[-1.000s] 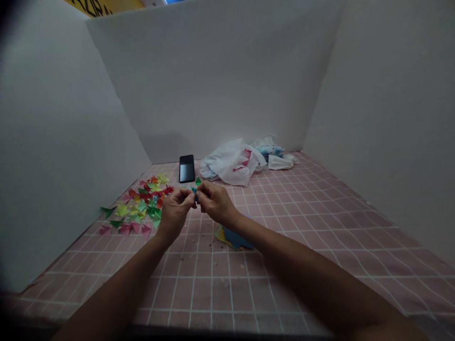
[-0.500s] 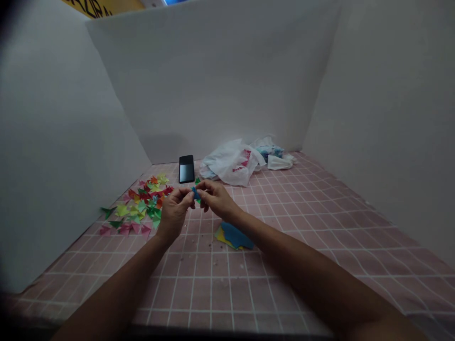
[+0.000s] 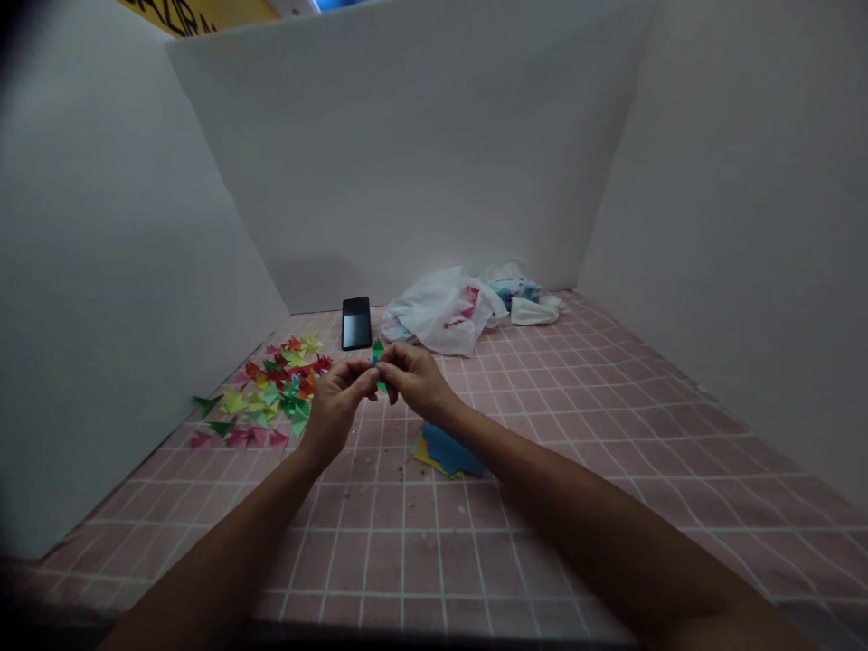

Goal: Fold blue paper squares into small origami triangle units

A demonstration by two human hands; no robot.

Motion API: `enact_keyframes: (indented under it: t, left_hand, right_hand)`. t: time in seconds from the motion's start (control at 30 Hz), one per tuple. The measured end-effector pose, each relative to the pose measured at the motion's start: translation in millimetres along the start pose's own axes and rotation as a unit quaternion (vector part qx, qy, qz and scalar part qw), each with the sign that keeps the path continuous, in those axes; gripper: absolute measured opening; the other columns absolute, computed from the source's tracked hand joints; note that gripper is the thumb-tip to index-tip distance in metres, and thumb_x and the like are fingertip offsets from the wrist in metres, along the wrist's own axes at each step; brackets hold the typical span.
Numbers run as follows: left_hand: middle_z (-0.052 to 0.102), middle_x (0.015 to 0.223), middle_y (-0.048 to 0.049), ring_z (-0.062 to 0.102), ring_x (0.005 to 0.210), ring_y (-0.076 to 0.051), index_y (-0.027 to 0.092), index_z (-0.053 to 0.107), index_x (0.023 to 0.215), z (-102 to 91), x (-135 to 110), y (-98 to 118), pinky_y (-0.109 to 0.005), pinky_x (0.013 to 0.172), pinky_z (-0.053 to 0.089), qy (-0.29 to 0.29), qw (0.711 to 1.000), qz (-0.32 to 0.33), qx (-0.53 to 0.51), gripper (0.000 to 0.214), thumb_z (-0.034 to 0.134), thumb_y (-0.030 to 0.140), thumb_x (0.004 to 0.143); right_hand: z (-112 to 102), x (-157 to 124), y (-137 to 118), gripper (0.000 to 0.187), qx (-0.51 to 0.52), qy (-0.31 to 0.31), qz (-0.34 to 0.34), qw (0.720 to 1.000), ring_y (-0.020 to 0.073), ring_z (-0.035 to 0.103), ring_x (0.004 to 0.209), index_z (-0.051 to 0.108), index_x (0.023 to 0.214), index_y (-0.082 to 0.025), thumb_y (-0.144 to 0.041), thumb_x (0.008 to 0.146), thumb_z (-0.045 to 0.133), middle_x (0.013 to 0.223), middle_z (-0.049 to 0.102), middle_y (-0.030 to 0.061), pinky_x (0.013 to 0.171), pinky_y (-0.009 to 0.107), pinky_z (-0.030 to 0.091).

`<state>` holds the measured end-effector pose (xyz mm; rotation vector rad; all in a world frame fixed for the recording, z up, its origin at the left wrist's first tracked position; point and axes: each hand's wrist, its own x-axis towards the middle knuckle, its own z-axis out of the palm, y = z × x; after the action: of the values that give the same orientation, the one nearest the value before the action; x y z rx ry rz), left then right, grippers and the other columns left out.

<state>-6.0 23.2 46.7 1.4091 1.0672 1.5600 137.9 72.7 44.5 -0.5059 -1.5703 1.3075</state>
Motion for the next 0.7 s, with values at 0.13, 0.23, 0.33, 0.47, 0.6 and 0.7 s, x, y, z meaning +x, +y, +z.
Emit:
enact_keyframes:
  t: [0.13,0.23,0.33,0.47,0.6,0.7]
  left_hand:
    - [0.061,0.069,0.0022,0.056,0.061,-0.011,0.016,0.066,0.082,-1.5,2.5,-4.4,-0.024,0.061,0.047,0.010,1.000,-0.002,-0.009,0.018,0.072,0.033,0.080]
    - [0.061,0.072,0.0022,0.056,0.061,-0.011,0.017,0.065,0.083,-3.0,3.1,-6.7,-0.024,0.061,0.047,0.012,1.000,-0.001,-0.012,0.017,0.071,0.033,0.081]
    - [0.061,0.071,0.0021,0.056,0.062,-0.011,0.017,0.064,0.085,-3.2,2.7,-6.6,-0.024,0.062,0.047,0.010,1.000,0.004,-0.004,0.018,0.069,0.034,0.083]
    - [0.058,0.066,0.0032,0.054,0.060,-0.011,0.018,0.062,0.082,-3.2,1.1,-3.1,-0.024,0.060,0.044,0.005,0.999,0.025,0.023,0.015,0.066,0.032,0.085]
    - [0.056,0.066,0.0036,0.052,0.058,-0.011,0.019,0.061,0.081,-3.5,-0.2,0.0,-0.023,0.059,0.041,0.008,0.998,0.039,0.041,0.015,0.065,0.032,0.087]
    - [0.056,0.066,0.0034,0.053,0.059,-0.011,0.019,0.060,0.082,-3.5,-0.7,0.7,-0.024,0.060,0.042,0.007,0.997,0.042,0.059,0.015,0.063,0.032,0.088]
  right_hand:
    - [-0.6,-0.1,1.9,0.026,0.003,-0.017,0.002,1.000,0.0087,0.055,0.046,0.056,0.080,-0.018,-0.040,0.085,0.067,0.060,0.057,-0.0058,0.045,0.021,0.045]
    - [-0.7,-0.2,3.6,0.022,-0.001,-0.020,-0.005,1.000,0.0096,0.056,0.047,0.056,0.082,-0.018,-0.037,0.085,0.067,0.061,0.058,-0.0052,0.047,0.022,0.047]
    - [0.0,-0.7,3.1,0.018,-0.044,-0.005,-0.020,0.999,0.0097,0.053,0.045,0.055,0.080,-0.018,-0.032,0.085,0.064,0.057,0.056,-0.0057,0.045,0.022,0.043]
    - [2.6,-2.7,1.0,0.016,-0.090,-0.008,-0.034,0.995,0.0095,0.052,0.044,0.054,0.078,-0.019,-0.030,0.087,0.060,0.055,0.056,-0.0052,0.045,0.021,0.039]
    - [5.6,-5.1,0.3,0.016,-0.093,-0.005,-0.037,0.995,0.0099,0.052,0.046,0.053,0.079,-0.019,-0.031,0.088,0.058,0.056,0.057,-0.0047,0.046,0.022,0.040]
    - [6.1,-6.2,-0.4,0.016,-0.107,0.009,-0.046,0.993,0.0097,0.051,0.045,0.052,0.078,-0.019,-0.030,0.089,0.058,0.056,0.055,-0.0051,0.046,0.022,0.039]
